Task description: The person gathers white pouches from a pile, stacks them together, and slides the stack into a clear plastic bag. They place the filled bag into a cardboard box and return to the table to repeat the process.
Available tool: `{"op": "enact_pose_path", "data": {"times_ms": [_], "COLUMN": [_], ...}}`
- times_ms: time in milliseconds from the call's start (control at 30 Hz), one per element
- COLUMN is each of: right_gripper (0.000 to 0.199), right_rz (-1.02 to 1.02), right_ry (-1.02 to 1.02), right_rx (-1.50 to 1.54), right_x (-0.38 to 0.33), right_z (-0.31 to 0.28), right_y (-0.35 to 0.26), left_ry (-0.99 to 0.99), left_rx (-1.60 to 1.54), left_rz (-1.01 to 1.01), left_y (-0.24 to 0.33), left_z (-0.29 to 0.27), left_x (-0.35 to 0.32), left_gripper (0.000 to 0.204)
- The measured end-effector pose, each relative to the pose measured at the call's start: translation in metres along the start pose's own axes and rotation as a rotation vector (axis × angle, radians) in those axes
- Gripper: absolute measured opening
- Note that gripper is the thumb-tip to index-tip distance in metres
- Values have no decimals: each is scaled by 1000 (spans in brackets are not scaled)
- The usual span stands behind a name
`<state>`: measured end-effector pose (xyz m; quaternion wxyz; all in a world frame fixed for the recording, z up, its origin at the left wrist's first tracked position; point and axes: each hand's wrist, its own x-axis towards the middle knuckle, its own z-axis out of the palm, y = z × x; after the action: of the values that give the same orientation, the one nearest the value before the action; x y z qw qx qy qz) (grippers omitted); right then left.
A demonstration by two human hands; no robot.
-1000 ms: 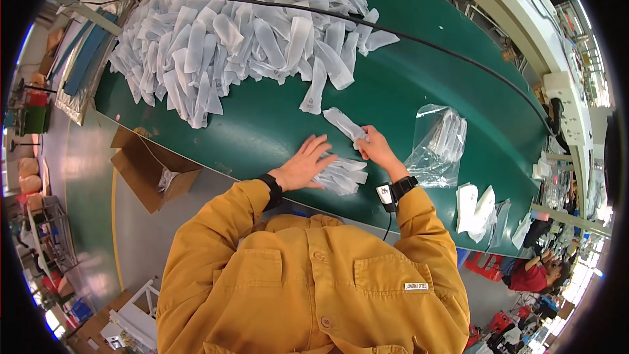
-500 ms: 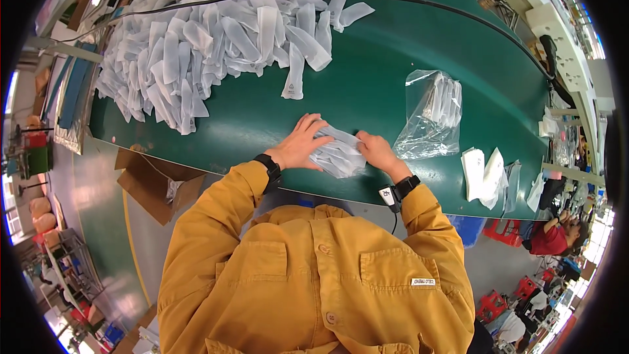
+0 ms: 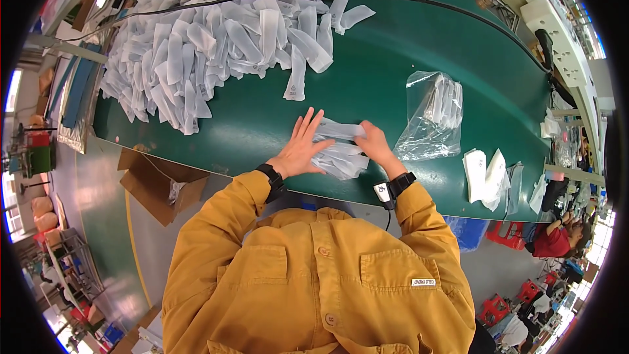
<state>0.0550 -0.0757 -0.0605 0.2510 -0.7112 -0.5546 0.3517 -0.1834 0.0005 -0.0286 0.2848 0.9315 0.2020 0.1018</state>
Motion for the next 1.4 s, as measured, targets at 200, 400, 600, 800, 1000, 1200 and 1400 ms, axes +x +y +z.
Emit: {"op": "enact_pose_path", "data": {"times_ms": [200,400,600,800,1000,1200,1400], "right_gripper": [15,20,36,89,95,90,81], "right_rz": [-235,-560,-379,-434,-428,-438,-503], "right_ry": [159,174,134,110,139,155,156], "right_rx": [-2,-434,-395,-412,-419,-401,-428], "right_x": [-8,-10,-28,-42,-44,-43,-47], "right_z": [14,10,-11,14,39,47,51], "right_y": [0,9,-12,-52,-36,-33,-32], "left_ry": [4,-33,-40,-15,312,440,422], "left_rx": [-36,-49,-49,-49,-450,-235,-103], "left_rz": [-14,54,122,73,-48,-191,-199], "left_y": [1,-11,-17,-14,-19,-15,-19], "left_z": [-1,7,15,15,40,53,57], "left_x": [0,1,2,4,6,16,15], "left_gripper": [74,75,82,77,47,23,17]}}
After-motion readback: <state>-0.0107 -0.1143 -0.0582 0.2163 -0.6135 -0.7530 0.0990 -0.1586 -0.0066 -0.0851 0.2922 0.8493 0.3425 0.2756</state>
